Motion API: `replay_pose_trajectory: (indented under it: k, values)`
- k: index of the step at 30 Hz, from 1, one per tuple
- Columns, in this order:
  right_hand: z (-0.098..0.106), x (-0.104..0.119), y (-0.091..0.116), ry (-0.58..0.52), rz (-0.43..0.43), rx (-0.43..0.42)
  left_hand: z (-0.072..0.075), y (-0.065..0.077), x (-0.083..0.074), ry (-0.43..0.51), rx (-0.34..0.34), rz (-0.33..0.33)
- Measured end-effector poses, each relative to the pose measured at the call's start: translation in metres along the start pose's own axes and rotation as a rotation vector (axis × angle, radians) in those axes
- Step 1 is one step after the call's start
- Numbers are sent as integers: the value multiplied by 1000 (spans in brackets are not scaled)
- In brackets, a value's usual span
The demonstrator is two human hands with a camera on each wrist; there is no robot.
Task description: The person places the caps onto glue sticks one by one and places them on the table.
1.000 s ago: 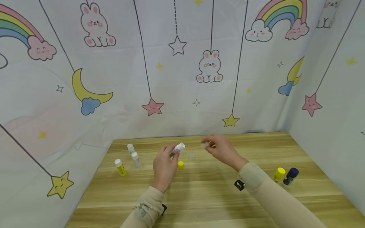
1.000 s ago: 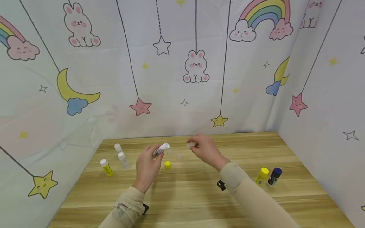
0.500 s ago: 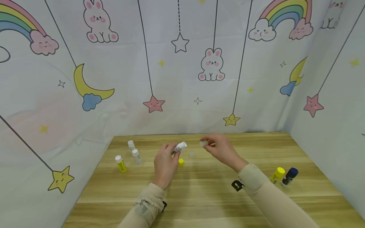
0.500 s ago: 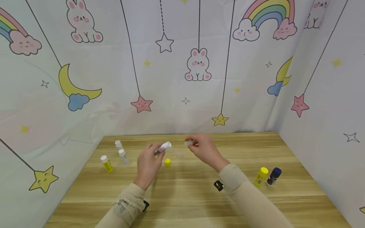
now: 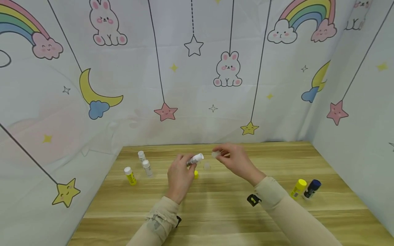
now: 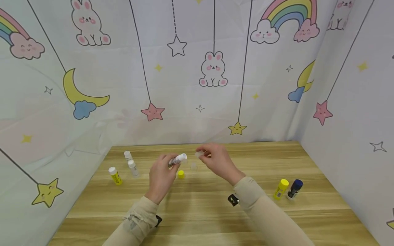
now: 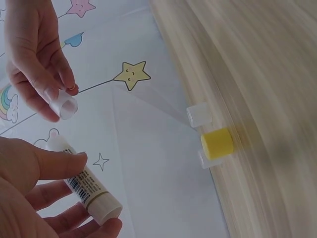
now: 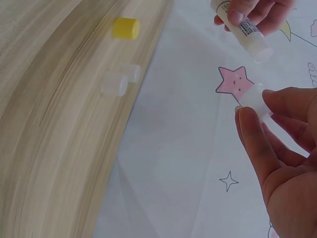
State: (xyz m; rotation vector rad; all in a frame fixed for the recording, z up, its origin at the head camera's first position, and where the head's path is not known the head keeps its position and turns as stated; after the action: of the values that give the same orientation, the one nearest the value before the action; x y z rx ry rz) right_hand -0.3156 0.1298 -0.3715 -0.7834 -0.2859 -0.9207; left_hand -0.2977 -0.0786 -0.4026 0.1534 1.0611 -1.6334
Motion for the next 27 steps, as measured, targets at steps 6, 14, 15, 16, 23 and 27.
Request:
replay_pose_trajectory:
  k: [6, 14, 15, 16, 23, 27]
  values:
    - [-1, 5, 0, -9, 3, 0, 1, 0, -4, -13, 1, -2]
    - [-5, 9, 1, -35, 19, 4, 0, 2, -9, -26, -1, -24]
    - [-5, 9, 2, -40, 21, 2, 0, 2, -9, -29, -2, -27]
    - [-5, 9, 2, -44, 25, 0, 0, 3, -9, -30, -3, -31]
    - [-6, 12, 3, -55, 12, 7, -1, 5, -14, -35, -8, -64]
    - [-7, 12, 3, -55, 10, 10, -2, 5, -16, -35, 0, -66]
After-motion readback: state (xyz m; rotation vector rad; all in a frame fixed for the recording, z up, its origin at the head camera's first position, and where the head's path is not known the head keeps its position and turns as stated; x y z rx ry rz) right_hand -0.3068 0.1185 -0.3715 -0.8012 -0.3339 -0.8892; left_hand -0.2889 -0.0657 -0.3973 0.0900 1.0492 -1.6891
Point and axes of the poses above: each hand's wrist, its own y-axis away from the middle knuckle, its own z-axis out of the back of the hand, x = y × z, the point moved 5 cm from there along -y, towards the middle knuckle, and after that the axes turned 5 degrees about z, right-handed, at the moved point
